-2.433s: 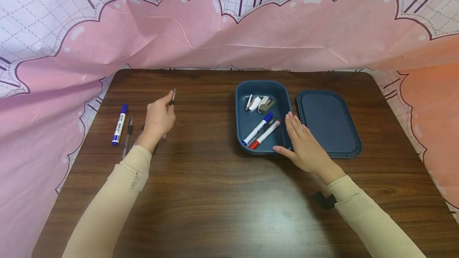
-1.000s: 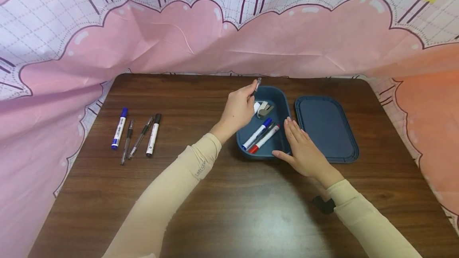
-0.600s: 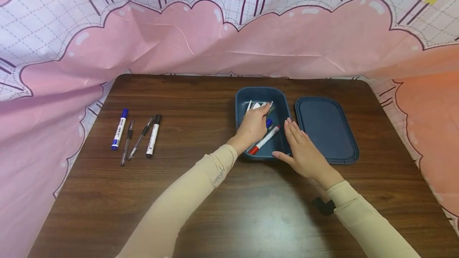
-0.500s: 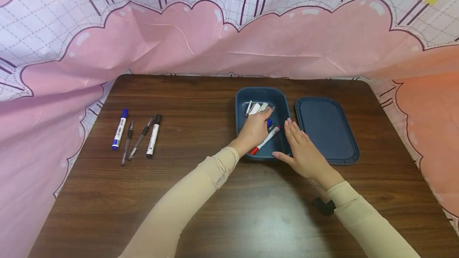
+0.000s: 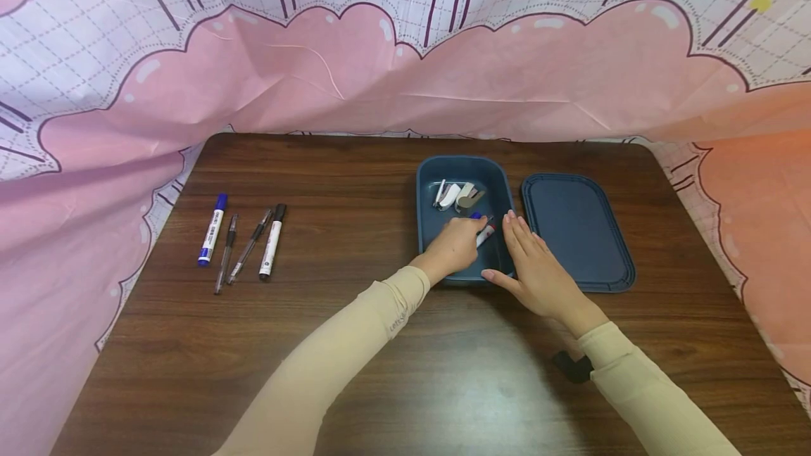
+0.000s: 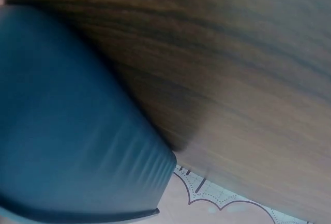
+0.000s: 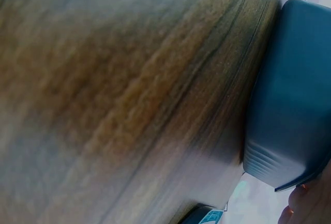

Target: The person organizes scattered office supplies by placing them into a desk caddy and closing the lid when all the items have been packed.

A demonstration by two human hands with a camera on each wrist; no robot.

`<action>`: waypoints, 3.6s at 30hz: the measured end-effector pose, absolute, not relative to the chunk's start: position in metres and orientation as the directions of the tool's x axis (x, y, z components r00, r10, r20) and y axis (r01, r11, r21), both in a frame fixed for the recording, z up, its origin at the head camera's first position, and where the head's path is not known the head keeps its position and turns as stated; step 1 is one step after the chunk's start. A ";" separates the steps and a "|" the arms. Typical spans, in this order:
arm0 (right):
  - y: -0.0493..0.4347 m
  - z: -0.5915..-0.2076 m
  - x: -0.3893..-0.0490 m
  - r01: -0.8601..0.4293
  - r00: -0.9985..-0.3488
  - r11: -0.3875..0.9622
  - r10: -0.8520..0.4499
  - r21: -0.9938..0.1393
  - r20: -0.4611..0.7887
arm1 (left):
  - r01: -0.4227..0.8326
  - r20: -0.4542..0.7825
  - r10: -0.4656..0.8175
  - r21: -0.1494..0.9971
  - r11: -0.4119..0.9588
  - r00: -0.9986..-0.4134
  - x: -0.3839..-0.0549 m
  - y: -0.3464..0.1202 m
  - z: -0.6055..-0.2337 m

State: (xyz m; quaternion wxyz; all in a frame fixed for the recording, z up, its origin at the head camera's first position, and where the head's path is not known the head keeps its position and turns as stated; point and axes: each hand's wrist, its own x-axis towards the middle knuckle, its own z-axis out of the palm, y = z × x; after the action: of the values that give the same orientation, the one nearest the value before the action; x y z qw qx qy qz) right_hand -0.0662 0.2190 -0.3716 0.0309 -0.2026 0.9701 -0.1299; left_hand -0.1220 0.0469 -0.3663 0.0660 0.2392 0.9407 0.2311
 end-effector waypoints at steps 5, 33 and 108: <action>0.220 -0.372 -0.066 -0.383 -0.917 0.884 -0.399 -0.269 -0.002 | 0.416 -0.052 0.490 0.455 0.788 -0.870 -0.122 0.050 -0.369; 0.220 -0.371 -0.065 -0.392 -0.914 0.882 -0.407 -0.261 -0.002 | 0.411 0.007 0.469 0.491 0.768 -0.883 -0.122 0.044 -0.362; 0.220 -0.375 -0.061 -0.393 -0.914 0.874 -0.405 -0.287 0.019 | 0.073 0.224 -0.090 0.626 0.776 -0.970 -0.116 -0.206 -0.343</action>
State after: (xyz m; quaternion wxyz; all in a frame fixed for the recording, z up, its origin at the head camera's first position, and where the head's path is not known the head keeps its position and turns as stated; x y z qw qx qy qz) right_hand -0.0608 0.2198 -0.3748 0.0206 -0.2061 0.9677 -0.1438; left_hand -0.1155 -0.2061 -0.3427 -0.1217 -0.0045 0.9345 0.3344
